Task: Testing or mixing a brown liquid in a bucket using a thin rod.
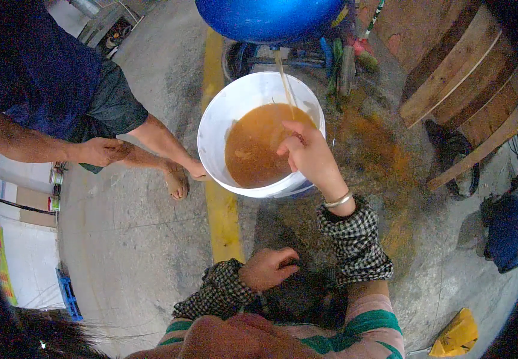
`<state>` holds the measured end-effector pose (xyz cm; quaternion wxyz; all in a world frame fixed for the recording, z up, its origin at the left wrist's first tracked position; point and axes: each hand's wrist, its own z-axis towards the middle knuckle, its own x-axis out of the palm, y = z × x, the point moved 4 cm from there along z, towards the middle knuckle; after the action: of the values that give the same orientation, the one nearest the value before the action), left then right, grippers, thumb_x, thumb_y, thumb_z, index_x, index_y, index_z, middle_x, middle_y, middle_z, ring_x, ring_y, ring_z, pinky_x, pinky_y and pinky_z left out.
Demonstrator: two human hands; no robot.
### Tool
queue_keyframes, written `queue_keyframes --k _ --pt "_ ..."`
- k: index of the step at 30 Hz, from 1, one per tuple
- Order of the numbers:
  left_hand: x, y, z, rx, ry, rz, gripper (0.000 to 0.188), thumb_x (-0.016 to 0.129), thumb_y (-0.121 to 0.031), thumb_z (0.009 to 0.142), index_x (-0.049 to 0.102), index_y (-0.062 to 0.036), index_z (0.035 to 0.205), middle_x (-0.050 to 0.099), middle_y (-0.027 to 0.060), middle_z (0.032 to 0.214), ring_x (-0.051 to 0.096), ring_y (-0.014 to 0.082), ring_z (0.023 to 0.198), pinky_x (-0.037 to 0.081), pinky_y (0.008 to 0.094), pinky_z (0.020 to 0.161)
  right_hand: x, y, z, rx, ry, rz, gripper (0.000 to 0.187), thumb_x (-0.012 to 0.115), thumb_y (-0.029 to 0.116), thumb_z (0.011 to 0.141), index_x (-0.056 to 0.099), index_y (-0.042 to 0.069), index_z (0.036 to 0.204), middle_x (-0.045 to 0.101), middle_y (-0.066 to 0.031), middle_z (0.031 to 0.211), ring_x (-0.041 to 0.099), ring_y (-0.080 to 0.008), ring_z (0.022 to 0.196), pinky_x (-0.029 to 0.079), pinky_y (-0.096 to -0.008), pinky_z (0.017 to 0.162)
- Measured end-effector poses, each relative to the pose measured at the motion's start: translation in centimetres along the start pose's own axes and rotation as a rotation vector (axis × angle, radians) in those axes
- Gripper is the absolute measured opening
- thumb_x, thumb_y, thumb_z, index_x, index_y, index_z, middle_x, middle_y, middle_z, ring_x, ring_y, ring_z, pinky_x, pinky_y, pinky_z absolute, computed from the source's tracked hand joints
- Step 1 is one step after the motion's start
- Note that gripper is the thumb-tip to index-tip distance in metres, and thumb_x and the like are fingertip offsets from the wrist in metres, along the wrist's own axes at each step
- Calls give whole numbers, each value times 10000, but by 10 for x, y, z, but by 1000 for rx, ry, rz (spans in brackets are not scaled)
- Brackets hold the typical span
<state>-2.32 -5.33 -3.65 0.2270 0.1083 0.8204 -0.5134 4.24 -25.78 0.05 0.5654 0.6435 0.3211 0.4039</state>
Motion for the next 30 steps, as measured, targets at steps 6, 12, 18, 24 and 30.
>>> queue_keyframes --k 6,12,18,24,30 --pt "-1 -3 1 -32 28 19 229 587 -199 776 521 -38 926 580 165 701 577 335 668 444 414 581 -1 -2 1 -7 15 31 365 388 38 812 443 -58 1160 595 -107 723 417 -67 412 345 -194 403" --pt "0 -1 1 -47 42 -17 235 581 -192 774 513 -26 926 572 183 711 565 348 662 436 435 585 -1 -2 1 15 16 30 383 408 42 807 420 -66 1174 586 -103 706 428 -80 409 348 -206 393" --pt "0 -3 2 -23 32 -9 227 578 -174 775 508 -21 927 566 182 697 562 353 662 433 435 582 -3 -4 3 9 22 35 403 422 49 808 394 -77 1191 578 -103 688 438 -92 405 357 -216 387" --pt "1 -2 1 -10 11 17 248 606 -222 768 537 -59 942 591 150 704 590 304 646 458 383 574 -4 -4 2 14 32 39 387 418 43 808 401 -72 1177 578 -111 699 438 -92 404 358 -217 387" --pt "-1 1 -2 -13 6 2 246 600 -206 774 525 -37 937 588 181 725 587 322 665 456 397 577 4 -2 0 21 18 36 373 402 46 813 418 -70 1167 582 -103 708 427 -81 407 351 -206 394"
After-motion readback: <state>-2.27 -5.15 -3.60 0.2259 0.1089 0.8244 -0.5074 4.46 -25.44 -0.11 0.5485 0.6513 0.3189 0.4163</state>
